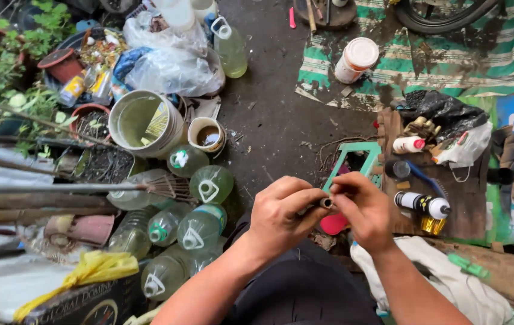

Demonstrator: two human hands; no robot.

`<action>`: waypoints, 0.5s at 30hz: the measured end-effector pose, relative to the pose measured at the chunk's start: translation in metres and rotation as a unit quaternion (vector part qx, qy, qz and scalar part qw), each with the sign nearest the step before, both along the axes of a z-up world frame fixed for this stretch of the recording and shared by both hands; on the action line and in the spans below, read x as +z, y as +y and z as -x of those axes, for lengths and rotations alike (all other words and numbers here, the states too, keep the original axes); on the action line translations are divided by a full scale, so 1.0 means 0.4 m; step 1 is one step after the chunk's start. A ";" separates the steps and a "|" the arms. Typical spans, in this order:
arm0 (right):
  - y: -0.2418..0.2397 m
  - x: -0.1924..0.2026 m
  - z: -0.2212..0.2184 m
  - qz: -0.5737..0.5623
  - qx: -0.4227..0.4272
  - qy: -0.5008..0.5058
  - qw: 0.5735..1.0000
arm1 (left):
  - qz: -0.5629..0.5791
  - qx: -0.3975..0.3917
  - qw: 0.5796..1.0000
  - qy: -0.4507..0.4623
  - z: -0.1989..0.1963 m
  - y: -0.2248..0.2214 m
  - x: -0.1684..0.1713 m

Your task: The person sits on the ground beside a motorcycle's front wheel and services the brake caliper. They use a long metal rod to press and lever the caliper, remove the old brake pads by hand, fit new pads into the caliper, and reposition the caliper against the brake disc.

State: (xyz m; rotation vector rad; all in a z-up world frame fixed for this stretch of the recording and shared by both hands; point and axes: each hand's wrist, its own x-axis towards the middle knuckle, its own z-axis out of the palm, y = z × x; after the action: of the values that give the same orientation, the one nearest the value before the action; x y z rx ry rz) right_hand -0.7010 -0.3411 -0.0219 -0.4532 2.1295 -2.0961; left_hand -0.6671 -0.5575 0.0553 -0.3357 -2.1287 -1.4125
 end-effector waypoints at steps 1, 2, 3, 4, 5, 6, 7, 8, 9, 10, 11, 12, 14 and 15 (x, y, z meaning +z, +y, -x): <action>-0.007 0.054 0.040 -0.002 -0.007 0.001 1.000 | -0.002 -0.007 1.000 0.001 0.038 -0.006 -0.004; -0.013 0.107 0.081 -0.020 0.018 0.092 0.995 | -0.003 -0.014 1.000 -0.003 0.076 -0.011 -0.008; -0.018 0.159 0.116 -0.039 0.040 0.181 0.982 | -0.006 -0.023 1.000 -0.008 0.112 -0.016 -0.014; -0.024 0.147 0.145 -0.043 0.031 0.182 0.982 | -0.007 -0.033 0.999 -0.007 0.151 -0.016 -0.021; -0.032 0.140 0.175 -0.028 0.026 0.182 0.983 | -0.004 -0.045 0.999 -0.001 0.194 -0.018 -0.024; -0.041 0.134 0.207 -0.013 0.021 0.183 0.983 | 0.000 -0.058 0.998 0.004 0.238 -0.021 -0.025; -0.051 0.131 0.231 -0.017 0.011 0.184 0.983 | -0.003 -0.068 0.998 0.006 0.281 -0.024 -0.031; -0.062 0.128 0.255 -0.021 -0.026 0.158 0.987 | 0.010 -0.079 0.997 0.010 0.324 -0.025 -0.038; -0.074 0.123 0.279 -0.021 -0.062 0.131 0.989 | 0.024 -0.088 0.996 0.014 0.365 -0.028 -0.045; -0.080 0.118 0.315 -0.023 -0.070 0.133 0.988 | 0.024 -0.097 0.995 0.016 0.408 -0.027 -0.044; -0.088 0.112 0.346 0.071 -0.067 0.029 0.995 | 0.023 -0.107 0.994 0.015 0.447 -0.027 -0.044; -0.095 0.105 0.377 0.166 -0.063 -0.074 0.981 | 0.023 -0.117 0.993 0.013 0.487 -0.026 -0.043; -0.086 0.106 0.435 0.227 -0.093 -0.147 0.958 | 0.019 -0.143 0.990 0.007 0.560 -0.027 -0.027; -0.081 0.106 0.460 0.284 -0.112 -0.217 0.927 | 0.014 -0.156 0.988 0.002 0.593 -0.027 -0.020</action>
State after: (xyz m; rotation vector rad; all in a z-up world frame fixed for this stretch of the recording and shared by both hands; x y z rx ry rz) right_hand -0.8851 -0.3735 0.0205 0.2181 1.3676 -2.6226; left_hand -0.9044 -0.5681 0.0475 -0.7094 -2.1629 -1.5490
